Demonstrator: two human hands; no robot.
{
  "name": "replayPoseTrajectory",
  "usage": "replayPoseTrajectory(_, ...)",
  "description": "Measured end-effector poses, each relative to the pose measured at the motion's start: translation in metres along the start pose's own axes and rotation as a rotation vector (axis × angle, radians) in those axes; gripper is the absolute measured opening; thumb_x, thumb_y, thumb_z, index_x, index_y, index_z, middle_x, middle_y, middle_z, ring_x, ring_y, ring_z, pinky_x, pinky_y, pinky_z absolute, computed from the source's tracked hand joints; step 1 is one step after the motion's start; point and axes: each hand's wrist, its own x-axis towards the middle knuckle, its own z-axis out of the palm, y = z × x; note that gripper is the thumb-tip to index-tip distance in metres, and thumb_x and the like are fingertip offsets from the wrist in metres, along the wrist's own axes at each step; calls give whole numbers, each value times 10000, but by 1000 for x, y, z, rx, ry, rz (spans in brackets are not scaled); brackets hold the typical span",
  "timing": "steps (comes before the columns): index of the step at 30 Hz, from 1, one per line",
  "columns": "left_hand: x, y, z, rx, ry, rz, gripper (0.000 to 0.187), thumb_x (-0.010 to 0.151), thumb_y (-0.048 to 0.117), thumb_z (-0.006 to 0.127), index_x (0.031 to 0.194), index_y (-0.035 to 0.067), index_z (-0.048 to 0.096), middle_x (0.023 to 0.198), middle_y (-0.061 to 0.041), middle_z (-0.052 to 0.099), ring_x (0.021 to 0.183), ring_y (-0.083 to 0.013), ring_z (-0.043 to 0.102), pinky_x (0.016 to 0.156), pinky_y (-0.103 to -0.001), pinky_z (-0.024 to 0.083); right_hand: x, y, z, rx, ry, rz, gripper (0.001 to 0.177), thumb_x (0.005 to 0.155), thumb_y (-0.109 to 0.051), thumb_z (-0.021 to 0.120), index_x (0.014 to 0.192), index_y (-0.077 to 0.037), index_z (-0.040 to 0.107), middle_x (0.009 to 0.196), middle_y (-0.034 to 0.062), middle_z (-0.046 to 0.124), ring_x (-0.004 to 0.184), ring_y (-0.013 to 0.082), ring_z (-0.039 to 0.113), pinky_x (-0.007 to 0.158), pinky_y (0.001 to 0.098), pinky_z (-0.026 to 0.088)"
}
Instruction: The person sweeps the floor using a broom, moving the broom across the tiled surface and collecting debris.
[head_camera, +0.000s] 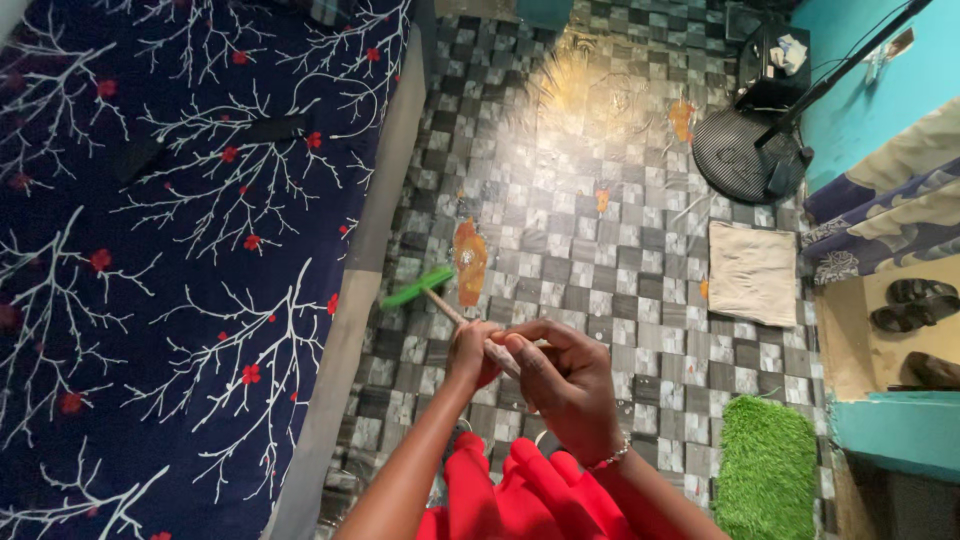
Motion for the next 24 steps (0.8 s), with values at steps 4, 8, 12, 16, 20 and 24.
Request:
replayPoseTrajectory(4,-24,34,-18,31,31,-27,313,816,213,727,580,74,576,596,-177,600,664,-421,625,938,-496,510,-9,-21,2,7,23,-26,236,995,-138,622,1034,64,736,527,-8,571,406,17,450,368,221,347)
replayPoseTrajectory(8,-61,57,-30,-2,90,-44,334,785,216,740,566,72,533,557,-181,582,617,-440,598,857,-501,513,-24,-38,8,94,-41,-21,233,1008,-122,609,1041,80,720,487,-14,538,381,15,440,468,278,589)
replayPoseTrajectory(12,-92,73,-39,19,67,-198,372,802,258,741,560,68,533,588,-190,592,663,-451,607,666,-523,481,-41,-48,16,211,-84,19,234,1023,-104,614,1059,103,716,515,-45,490,425,2,406,591,331,677)
replayPoseTrajectory(16,-113,87,-40,-4,105,-199,343,818,278,715,573,79,581,575,-194,608,635,-457,606,686,-519,492,-50,-56,19,50,4,-30,234,969,-108,629,1031,94,728,490,-25,499,382,27,376,361,252,419)
replayPoseTrajectory(20,-118,101,-51,-45,67,-324,343,815,308,711,589,73,604,627,-202,620,693,-454,618,652,-531,499,-59,-68,21,-80,10,-53,247,981,-137,629,1038,78,737,518,-30,518,411,27,410,373,238,345)
replayPoseTrajectory(24,-93,97,-69,19,94,-152,375,829,310,726,574,59,615,617,-210,606,634,-462,597,648,-537,489,-65,-78,30,-73,16,-118,238,977,-124,640,1062,74,739,532,-32,521,436,17,418,387,224,380)
